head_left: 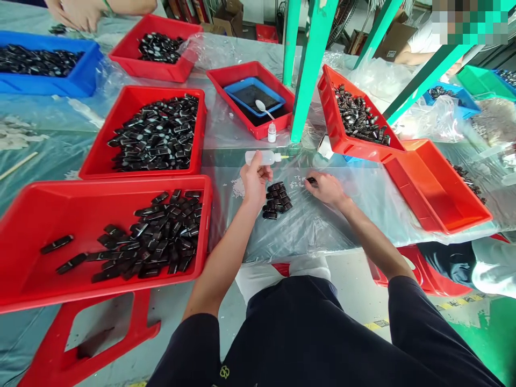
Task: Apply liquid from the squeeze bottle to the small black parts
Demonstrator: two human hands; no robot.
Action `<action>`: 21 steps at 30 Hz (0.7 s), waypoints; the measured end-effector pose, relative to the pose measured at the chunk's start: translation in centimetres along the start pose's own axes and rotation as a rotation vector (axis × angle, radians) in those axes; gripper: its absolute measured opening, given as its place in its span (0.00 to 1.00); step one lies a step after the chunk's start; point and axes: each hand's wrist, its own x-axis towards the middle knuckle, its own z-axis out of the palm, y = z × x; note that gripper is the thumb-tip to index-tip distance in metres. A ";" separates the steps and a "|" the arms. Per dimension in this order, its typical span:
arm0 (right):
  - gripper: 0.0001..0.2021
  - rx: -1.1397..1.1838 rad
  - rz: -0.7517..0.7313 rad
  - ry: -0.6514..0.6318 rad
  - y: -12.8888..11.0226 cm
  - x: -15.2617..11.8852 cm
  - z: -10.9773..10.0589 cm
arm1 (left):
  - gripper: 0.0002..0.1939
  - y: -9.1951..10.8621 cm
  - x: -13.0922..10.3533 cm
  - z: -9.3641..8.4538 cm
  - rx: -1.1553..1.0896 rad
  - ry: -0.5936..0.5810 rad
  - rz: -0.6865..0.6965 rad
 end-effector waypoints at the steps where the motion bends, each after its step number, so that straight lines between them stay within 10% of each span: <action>1: 0.14 -0.026 0.017 -0.002 -0.3 0.4 0.1 | 0.27 0.0 0.0 0.1 0.009 0.008 -0.003; 11: 0.16 -0.020 0.110 0.038 -0.6 2.1 0.6 | 0.25 0.3 0.0 0.2 0.001 0.019 -0.037; 21: 0.25 0.799 -0.144 0.156 1.6 1.7 1.7 | 0.23 -0.5 0.2 0.0 0.044 -0.010 -0.023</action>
